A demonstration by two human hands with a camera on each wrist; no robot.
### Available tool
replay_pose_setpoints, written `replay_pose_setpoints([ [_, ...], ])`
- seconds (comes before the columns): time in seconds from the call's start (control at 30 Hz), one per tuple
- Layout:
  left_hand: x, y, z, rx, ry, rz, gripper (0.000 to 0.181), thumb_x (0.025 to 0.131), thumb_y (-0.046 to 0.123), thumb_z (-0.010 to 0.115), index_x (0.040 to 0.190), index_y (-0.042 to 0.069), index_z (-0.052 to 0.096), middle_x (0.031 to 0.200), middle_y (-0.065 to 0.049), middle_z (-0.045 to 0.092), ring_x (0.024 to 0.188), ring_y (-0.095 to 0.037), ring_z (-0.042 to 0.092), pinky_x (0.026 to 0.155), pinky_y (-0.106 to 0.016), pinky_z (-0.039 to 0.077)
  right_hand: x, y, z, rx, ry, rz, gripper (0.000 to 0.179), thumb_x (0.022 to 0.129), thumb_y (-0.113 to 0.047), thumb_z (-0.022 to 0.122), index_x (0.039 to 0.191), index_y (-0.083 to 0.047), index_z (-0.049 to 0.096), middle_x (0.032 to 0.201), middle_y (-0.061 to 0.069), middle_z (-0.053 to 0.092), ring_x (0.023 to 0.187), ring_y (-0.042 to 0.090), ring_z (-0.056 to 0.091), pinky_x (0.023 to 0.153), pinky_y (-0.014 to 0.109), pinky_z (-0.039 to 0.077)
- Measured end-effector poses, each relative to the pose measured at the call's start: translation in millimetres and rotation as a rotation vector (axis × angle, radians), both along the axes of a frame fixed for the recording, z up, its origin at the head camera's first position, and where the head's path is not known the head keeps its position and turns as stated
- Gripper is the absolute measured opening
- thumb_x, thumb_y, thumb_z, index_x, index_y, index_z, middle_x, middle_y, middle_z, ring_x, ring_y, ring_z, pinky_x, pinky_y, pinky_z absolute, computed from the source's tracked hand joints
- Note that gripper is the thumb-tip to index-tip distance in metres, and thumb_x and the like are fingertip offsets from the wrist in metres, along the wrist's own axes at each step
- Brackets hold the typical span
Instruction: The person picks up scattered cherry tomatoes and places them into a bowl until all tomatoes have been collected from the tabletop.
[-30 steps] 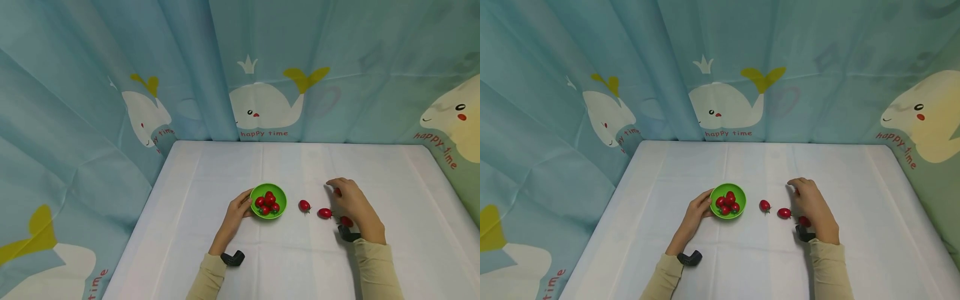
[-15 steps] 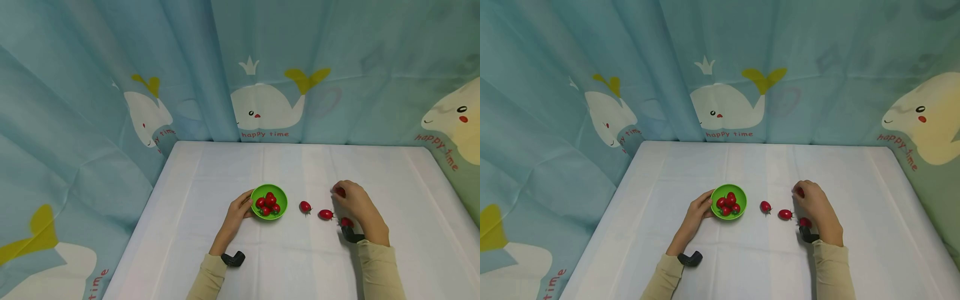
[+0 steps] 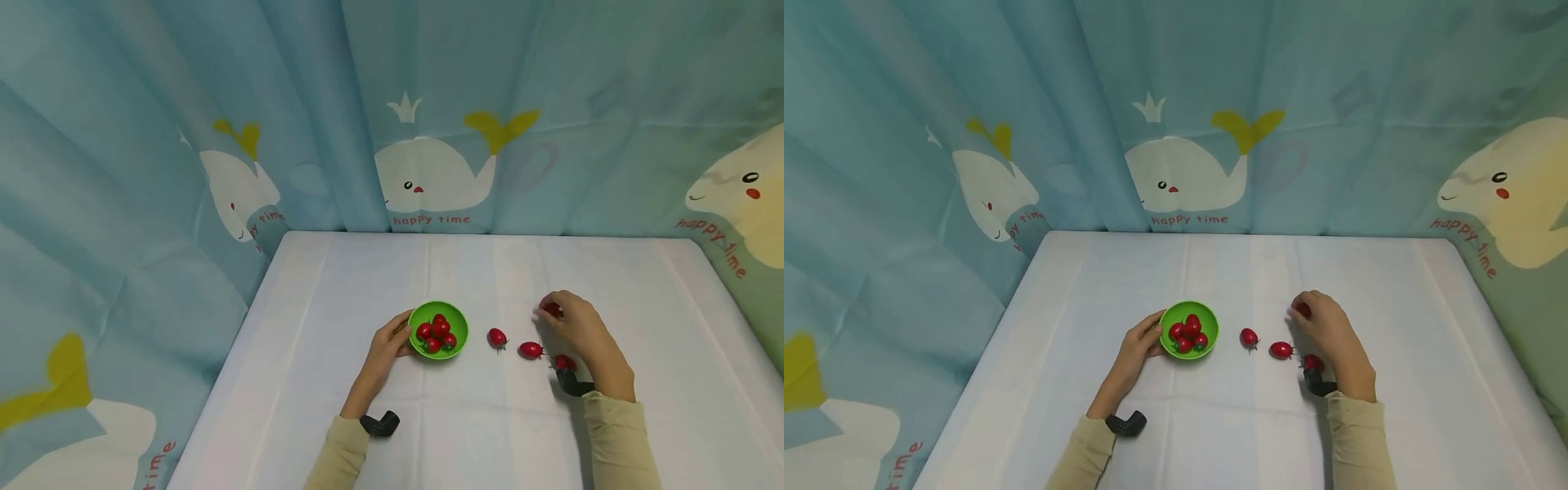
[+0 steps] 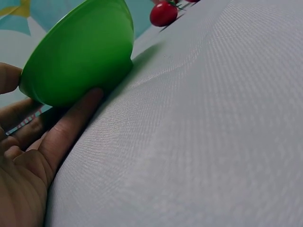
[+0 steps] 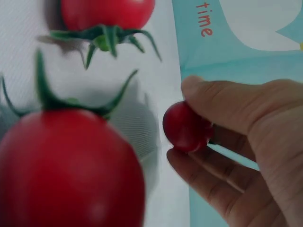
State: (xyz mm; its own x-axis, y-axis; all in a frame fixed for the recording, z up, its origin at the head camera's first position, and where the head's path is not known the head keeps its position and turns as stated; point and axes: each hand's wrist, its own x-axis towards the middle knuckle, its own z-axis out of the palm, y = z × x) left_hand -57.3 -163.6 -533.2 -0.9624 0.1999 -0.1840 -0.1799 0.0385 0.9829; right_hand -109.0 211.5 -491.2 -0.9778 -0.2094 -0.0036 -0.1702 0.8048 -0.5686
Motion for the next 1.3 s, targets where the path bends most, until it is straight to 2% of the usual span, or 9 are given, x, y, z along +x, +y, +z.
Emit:
replay_pose_setpoints([
  [0.13,4.3,-0.2,-0.3,-0.005,-0.014,0.012,0.05,0.11,0.034,0.053,0.155,0.013,0.05,0.154,-0.014,0.057,0.13,-0.029,0.064,0.089,-0.021,0.061,1.8,-2,0.3,-0.054,0.0,0.015,0.019,0.094,-0.007,0.077,0.108,0.002,0.07,0.105,0.02,0.07,0.097,0.037,0.066,0.09,0.059,0.059],
  [0.27,3.6,0.6,1.0,-0.012,0.002,0.006,0.049,0.11,0.035,0.053,0.155,0.014,0.051,0.154,-0.012,0.057,0.131,-0.029,0.064,0.089,-0.022,0.062,4.0,-5,3.5,-0.094,0.055,0.032,0.02,0.092,-0.006,0.079,0.109,-0.001,0.07,0.107,0.017,0.072,0.098,0.037,0.07,0.089,0.055,0.06],
  [0.47,2.5,0.9,1.9,-0.024,0.01,-0.002,0.05,0.11,0.033,0.052,0.155,0.012,0.05,0.155,-0.014,0.056,0.132,-0.03,0.063,0.09,-0.021,0.061,7.6,-13,8.2,-0.143,0.121,0.061,0.021,0.091,-0.008,0.081,0.109,-0.007,0.071,0.106,0.01,0.073,0.097,0.03,0.07,0.086,0.032,0.061],
  [0.63,2.8,1.2,2.5,-0.018,0.011,0.001,0.05,0.11,0.032,0.052,0.156,0.011,0.049,0.155,-0.015,0.056,0.132,-0.032,0.063,0.089,-0.022,0.062,8.5,-22,10.6,-0.164,0.15,0.089,0.021,0.091,-0.009,0.081,0.11,-0.01,0.072,0.106,0.003,0.073,0.096,0.017,0.067,0.087,0.011,0.053],
  [0.77,2.6,2.0,1.8,-0.008,0.024,0.005,0.05,0.11,0.032,0.052,0.155,0.011,0.05,0.154,-0.015,0.056,0.131,-0.032,0.064,0.089,-0.022,0.062,7.9,-27,10.3,-0.212,0.158,0.125,0.022,0.089,-0.006,0.081,0.109,-0.009,0.071,0.104,0.001,0.073,0.094,0.006,0.063,0.088,0.004,0.048],
  [0.9,3.9,2.7,0.3,-0.007,0.01,0.0,0.049,0.11,0.03,0.052,0.155,0.01,0.05,0.153,-0.016,0.057,0.129,-0.031,0.065,0.088,-0.021,0.062,9.6,-33,9.3,-0.238,0.148,0.16,0.023,0.088,-0.004,0.082,0.108,-0.008,0.072,0.103,0.0,0.073,0.093,0.0,0.063,0.09,0.009,0.053],
  [1.1,3.0,2.5,-0.3,-0.003,0.023,-0.005,0.049,0.111,0.031,0.052,0.155,0.01,0.049,0.154,-0.016,0.057,0.13,-0.032,0.064,0.089,-0.023,0.062,9.5,-42,12.2,-0.269,0.153,0.206,0.023,0.088,-0.002,0.082,0.108,-0.008,0.072,0.105,0.001,0.073,0.094,0.004,0.065,0.09,0.023,0.06],
  [1.3,0.8,2.1,-0.3,0.01,0.024,-0.004,0.05,0.11,0.032,0.052,0.155,0.011,0.049,0.155,-0.015,0.056,0.133,-0.032,0.063,0.09,-0.024,0.062,7.7,-48,13.5,-0.296,0.168,0.244,0.024,0.087,0.0,0.082,0.107,-0.011,0.072,0.105,0.0,0.072,0.094,0.005,0.066,0.091,0.019,0.058],
])
